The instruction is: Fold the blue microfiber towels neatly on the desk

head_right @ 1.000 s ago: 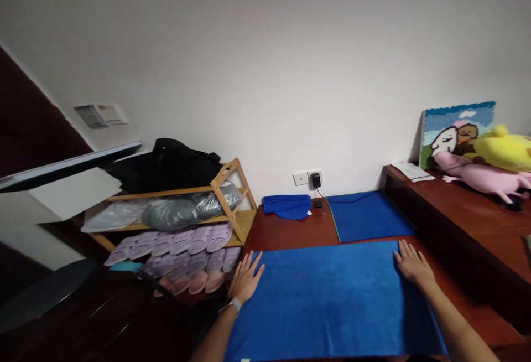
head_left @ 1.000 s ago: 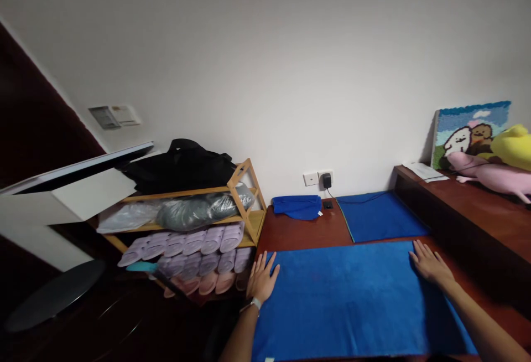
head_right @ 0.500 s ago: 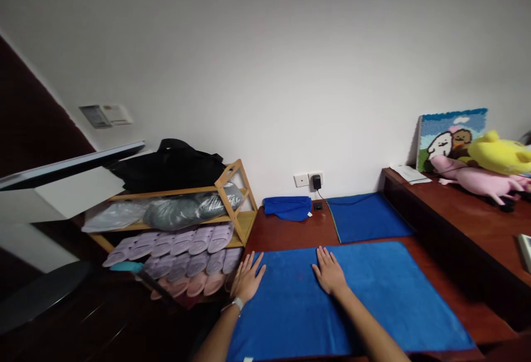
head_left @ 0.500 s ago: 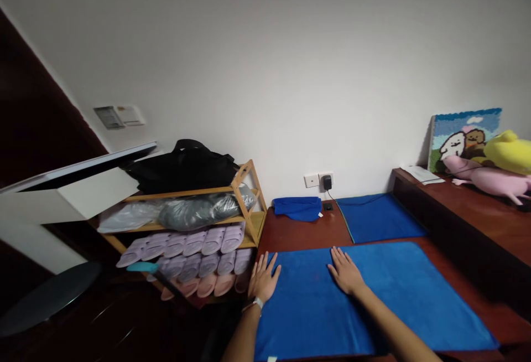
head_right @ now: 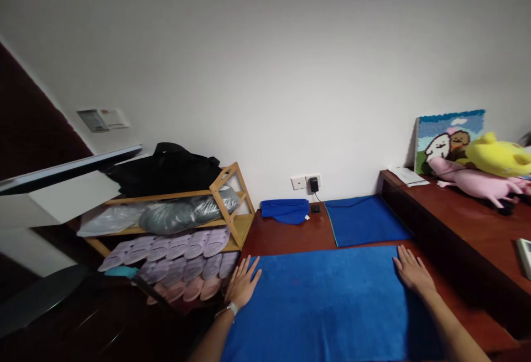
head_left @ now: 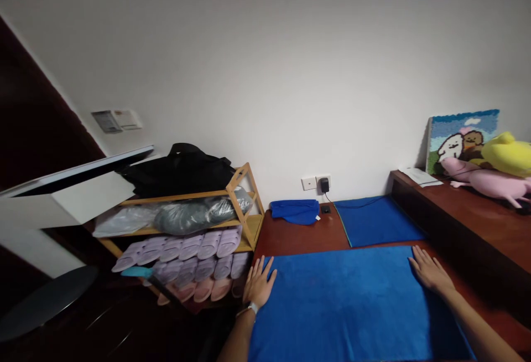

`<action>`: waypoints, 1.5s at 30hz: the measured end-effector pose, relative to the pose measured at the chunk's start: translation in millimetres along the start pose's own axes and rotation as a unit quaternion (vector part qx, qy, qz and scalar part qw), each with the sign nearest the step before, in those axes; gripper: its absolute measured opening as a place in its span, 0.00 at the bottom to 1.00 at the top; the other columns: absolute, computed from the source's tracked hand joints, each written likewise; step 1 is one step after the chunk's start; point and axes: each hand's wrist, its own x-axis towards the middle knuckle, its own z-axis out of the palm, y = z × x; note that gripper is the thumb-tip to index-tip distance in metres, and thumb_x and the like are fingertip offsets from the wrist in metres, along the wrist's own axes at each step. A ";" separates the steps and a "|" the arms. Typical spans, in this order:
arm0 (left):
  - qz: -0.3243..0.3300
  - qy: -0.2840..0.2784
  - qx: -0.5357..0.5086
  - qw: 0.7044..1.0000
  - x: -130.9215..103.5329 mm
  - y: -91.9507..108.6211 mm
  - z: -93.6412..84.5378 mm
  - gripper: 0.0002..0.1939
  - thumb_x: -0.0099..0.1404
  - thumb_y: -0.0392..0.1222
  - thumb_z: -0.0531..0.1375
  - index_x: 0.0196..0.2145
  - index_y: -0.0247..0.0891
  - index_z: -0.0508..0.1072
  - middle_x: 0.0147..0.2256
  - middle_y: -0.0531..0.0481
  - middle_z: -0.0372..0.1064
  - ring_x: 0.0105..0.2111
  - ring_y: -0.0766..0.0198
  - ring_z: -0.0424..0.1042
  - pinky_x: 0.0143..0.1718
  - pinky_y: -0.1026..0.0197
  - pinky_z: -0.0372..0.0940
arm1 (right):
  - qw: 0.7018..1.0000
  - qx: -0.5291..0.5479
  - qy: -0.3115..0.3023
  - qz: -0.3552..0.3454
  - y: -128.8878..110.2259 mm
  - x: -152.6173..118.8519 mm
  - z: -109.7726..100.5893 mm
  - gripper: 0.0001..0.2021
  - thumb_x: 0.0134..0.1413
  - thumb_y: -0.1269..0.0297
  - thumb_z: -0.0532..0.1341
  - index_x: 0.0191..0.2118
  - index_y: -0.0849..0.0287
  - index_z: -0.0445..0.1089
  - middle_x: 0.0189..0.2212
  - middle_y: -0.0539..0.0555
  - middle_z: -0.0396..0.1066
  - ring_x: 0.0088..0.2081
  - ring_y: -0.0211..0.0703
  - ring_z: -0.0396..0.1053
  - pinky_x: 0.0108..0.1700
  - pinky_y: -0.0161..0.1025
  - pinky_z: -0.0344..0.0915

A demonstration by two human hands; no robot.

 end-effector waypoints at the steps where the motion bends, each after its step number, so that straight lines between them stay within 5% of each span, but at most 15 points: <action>1: 0.000 -0.007 0.002 1.000 0.7 0.3 -2.2 0.30 0.78 0.57 0.47 0.73 0.51 0.56 0.75 0.48 0.47 0.74 0.52 0.46 0.73 0.44 0.46 | 1.000 0.006 0.003 -0.001 -1.1 -0.6 -1.9 0.38 0.67 0.51 0.38 0.74 0.70 0.53 0.73 0.64 0.51 0.74 0.55 0.49 0.73 0.57 0.49; 5: -0.004 -0.051 0.005 0.999 4.6 0.3 -17.5 0.31 0.78 0.58 0.46 0.73 0.48 0.55 0.75 0.44 0.46 0.74 0.51 0.46 0.72 0.43 0.47 | 0.997 0.034 0.049 -0.042 -45.6 -25.3 -9.0 0.38 0.68 0.50 0.38 0.73 0.72 0.54 0.73 0.66 0.51 0.74 0.57 0.47 0.74 0.58 0.47; 10: 0.051 -0.006 -0.004 0.999 -11.3 13.1 -30.5 0.29 0.79 0.53 0.46 0.73 0.45 0.57 0.75 0.46 0.45 0.75 0.54 0.45 0.74 0.44 0.45 | 0.975 0.097 0.085 -0.183 -161.0 -94.5 -4.1 0.36 0.71 0.47 0.39 0.74 0.65 0.53 0.74 0.60 0.50 0.75 0.54 0.45 0.75 0.56 0.45; 15: 0.172 -0.008 -0.044 0.984 -59.7 47.8 -20.9 0.28 0.79 0.57 0.45 0.72 0.55 0.58 0.75 0.53 0.48 0.74 0.54 0.49 0.73 0.44 0.48 | 0.950 0.139 0.038 -0.278 -276.5 -148.1 3.8 0.35 0.73 0.44 0.40 0.75 0.58 0.51 0.74 0.57 0.49 0.75 0.52 0.46 0.75 0.55 0.47; 19: 0.139 -0.029 -0.038 0.989 -84.1 56.8 -12.2 0.30 0.78 0.60 0.45 0.73 0.55 0.53 0.75 0.51 0.48 0.74 0.52 0.49 0.73 0.40 0.47 | 0.950 0.132 -0.014 -0.281 -315.8 -160.8 4.0 0.35 0.72 0.45 0.43 0.75 0.61 0.52 0.74 0.59 0.48 0.75 0.55 0.46 0.74 0.57 0.47; 22: 0.119 -0.024 -0.035 0.992 -87.7 54.0 -11.0 0.30 0.78 0.60 0.45 0.74 0.56 0.52 0.75 0.51 0.47 0.74 0.51 0.49 0.73 0.40 0.47 | 0.955 0.118 -0.017 -0.272 -302.6 -159.3 6.6 0.36 0.72 0.45 0.42 0.75 0.63 0.52 0.74 0.60 0.47 0.75 0.55 0.45 0.74 0.58 0.46; 24: 0.117 -0.023 -0.036 0.992 -87.2 52.4 -11.8 0.30 0.78 0.61 0.45 0.74 0.56 0.52 0.75 0.52 0.46 0.74 0.52 0.48 0.73 0.40 0.46 | 0.961 0.108 -0.003 -0.253 -272.0 -154.2 9.8 0.36 0.72 0.45 0.42 0.74 0.63 0.53 0.74 0.61 0.47 0.75 0.55 0.45 0.74 0.58 0.45; 33: 0.123 -0.015 -0.041 0.991 -84.1 52.6 -12.7 0.30 0.78 0.60 0.47 0.73 0.56 0.53 0.74 0.53 0.48 0.74 0.53 0.49 0.73 0.41 0.47 | 0.999 0.002 0.022 -0.035 -7.4 -109.9 7.7 0.40 0.64 0.48 0.41 0.73 0.71 0.55 0.73 0.64 0.51 0.74 0.58 0.47 0.73 0.59 0.48; 36: 0.119 -0.016 -0.057 0.991 -82.5 52.5 -15.2 0.29 0.78 0.57 0.48 0.72 0.55 0.57 0.74 0.54 0.50 0.73 0.55 0.50 0.74 0.43 0.47 | 0.999 -0.004 0.030 -0.019 43.5 -106.3 4.5 0.39 0.63 0.50 0.41 0.71 0.69 0.60 0.73 0.64 0.53 0.74 0.58 0.50 0.72 0.60 0.52; 40: 0.102 0.004 -0.078 0.992 -87.8 38.4 -17.9 0.27 0.77 0.53 0.48 0.69 0.51 0.64 0.72 0.54 0.55 0.72 0.56 0.54 0.73 0.45 0.51 | 0.996 0.015 0.083 -0.016 44.5 -118.2 9.2 0.38 0.64 0.50 0.40 0.70 0.68 0.61 0.72 0.64 0.56 0.73 0.60 0.52 0.71 0.61 0.54; 45: 0.079 0.004 -0.056 0.995 -116.3 4.3 -16.2 0.29 0.77 0.55 0.48 0.71 0.53 0.60 0.73 0.55 0.51 0.73 0.53 0.51 0.73 0.42 0.50 | 0.983 0.058 0.124 -0.123 -30.2 -154.2 13.5 0.38 0.67 0.42 0.42 0.71 0.60 0.61 0.72 0.58 0.56 0.73 0.59 0.51 0.73 0.60 0.51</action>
